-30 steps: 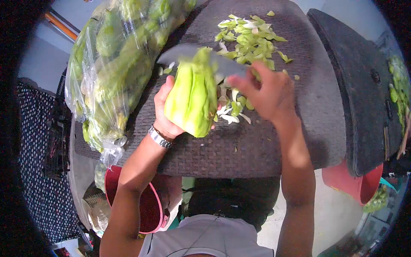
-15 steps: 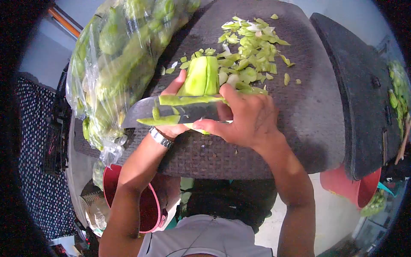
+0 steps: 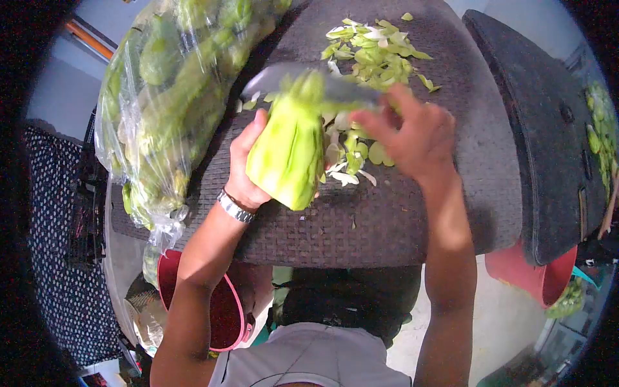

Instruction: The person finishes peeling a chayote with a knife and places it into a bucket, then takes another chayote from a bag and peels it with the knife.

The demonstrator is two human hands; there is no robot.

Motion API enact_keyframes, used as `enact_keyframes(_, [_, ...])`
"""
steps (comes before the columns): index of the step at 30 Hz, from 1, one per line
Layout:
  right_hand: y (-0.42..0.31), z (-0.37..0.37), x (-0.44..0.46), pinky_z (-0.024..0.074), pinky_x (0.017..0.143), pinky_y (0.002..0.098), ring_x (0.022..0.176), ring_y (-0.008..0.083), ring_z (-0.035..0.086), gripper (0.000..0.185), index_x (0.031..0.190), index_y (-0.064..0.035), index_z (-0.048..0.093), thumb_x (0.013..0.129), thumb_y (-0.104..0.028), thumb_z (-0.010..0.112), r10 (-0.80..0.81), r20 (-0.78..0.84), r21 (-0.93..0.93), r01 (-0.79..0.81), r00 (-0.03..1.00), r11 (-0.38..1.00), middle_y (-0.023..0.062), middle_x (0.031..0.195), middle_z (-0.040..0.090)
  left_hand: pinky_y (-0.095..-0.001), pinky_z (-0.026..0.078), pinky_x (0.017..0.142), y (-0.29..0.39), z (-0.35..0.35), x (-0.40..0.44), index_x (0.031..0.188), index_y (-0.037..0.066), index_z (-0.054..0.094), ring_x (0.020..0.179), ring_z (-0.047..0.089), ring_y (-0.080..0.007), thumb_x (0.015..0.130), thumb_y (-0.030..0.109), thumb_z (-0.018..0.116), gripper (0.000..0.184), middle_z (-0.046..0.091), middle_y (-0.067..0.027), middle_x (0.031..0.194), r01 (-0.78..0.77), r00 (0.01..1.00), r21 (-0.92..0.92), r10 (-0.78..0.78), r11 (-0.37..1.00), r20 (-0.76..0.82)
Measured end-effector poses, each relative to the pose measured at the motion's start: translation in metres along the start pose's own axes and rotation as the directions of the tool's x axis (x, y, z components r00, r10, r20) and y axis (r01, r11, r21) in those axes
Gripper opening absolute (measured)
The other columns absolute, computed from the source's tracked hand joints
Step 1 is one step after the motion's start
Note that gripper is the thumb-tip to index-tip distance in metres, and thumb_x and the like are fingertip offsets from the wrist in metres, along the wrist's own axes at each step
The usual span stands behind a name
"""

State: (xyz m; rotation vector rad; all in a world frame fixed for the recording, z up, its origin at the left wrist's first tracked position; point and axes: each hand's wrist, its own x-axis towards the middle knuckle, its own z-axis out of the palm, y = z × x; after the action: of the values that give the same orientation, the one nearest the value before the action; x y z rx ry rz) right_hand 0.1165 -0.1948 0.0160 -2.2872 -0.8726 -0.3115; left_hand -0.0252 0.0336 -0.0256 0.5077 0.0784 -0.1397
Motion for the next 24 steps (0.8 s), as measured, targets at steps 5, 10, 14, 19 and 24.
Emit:
enact_keyframes(5, [0.017, -0.012, 0.012, 0.0503, 0.062, 0.0439, 0.061, 0.0338, 0.067, 0.056, 0.083, -0.0057, 0.064, 0.093, -0.061, 0.069, 0.2, -0.006, 0.03, -0.2, 0.98, 0.979, 0.0156, 0.066, 0.065, -0.0607, 0.049, 0.107, -0.005, -0.005, 0.006, 0.153, 0.002, 0.045, 0.126, 0.062, -0.0421, 0.102, 0.057, 0.053, 0.075, 0.059, -0.0244, 0.144, 0.088, 0.991, -0.024, -0.085, 0.996, 0.107])
enact_keyframes(10, [0.006, 0.008, 0.001, 0.0441, 0.053, 0.0387, 0.052, 0.0218, 0.057, 0.063, 0.083, -0.004, 0.064, 0.096, -0.066, 0.063, 0.196, 0.273, 0.431, -0.302, 0.942, 0.85, 0.0117, 0.057, 0.054, -0.0597, 0.047, 0.109, -0.004, 0.001, 0.009, 0.153, 0.009, 0.047, 0.126, 0.062, -0.0403, 0.1, 0.064, 0.052, 0.077, 0.06, -0.0217, 0.142, -0.007, 0.997, 0.033, 0.01, 0.999, -0.082])
enact_keyframes(14, [0.001, -0.013, 0.001, 0.035, 0.045, 0.028, 0.046, 0.0096, 0.044, 0.066, 0.097, -0.005, 0.063, 0.099, -0.07, 0.053, 0.04, 0.872, 0.479, -0.867, 0.488, 0.139, 0.0013, 0.058, 0.047, -0.0538, 0.048, 0.11, -0.004, 0.014, 0.009, 0.15, 0.012, 0.051, 0.125, 0.063, -0.0368, 0.098, 0.069, 0.053, 0.077, 0.063, -0.0176, 0.141, -0.172, 0.977, -0.017, 0.168, 0.985, -0.131])
enact_keyframes(19, [-0.006, -0.006, -0.003, 0.0318, 0.04, 0.0237, 0.041, 0.0055, 0.039, 0.054, 0.12, -0.0072, 0.056, 0.106, -0.059, 0.052, 0.334, 0.603, 0.533, -0.677, 0.725, 0.508, -0.0022, 0.056, 0.045, -0.051, 0.049, 0.11, 0.0, 0.016, 0.007, 0.144, 0.013, 0.058, 0.124, 0.064, -0.0313, 0.1, 0.068, 0.051, 0.071, 0.067, -0.0128, 0.135, -0.25, 0.956, -0.011, 0.245, 0.968, -0.162])
enact_keyframes(24, [-0.01, -0.003, -0.003, 0.0336, 0.041, 0.026, 0.043, 0.0063, 0.042, 0.042, 0.123, -0.0069, 0.058, 0.105, -0.045, 0.061, 0.407, 0.48, 0.464, -0.618, 0.777, 0.635, -0.0023, 0.057, 0.048, -0.0625, 0.048, 0.109, 0.0, 0.02, 0.009, 0.148, 0.014, 0.053, 0.125, 0.063, -0.0335, 0.099, 0.068, 0.052, 0.073, 0.063, -0.0148, 0.139, -0.266, 0.936, 0.074, 0.276, 0.961, -0.217])
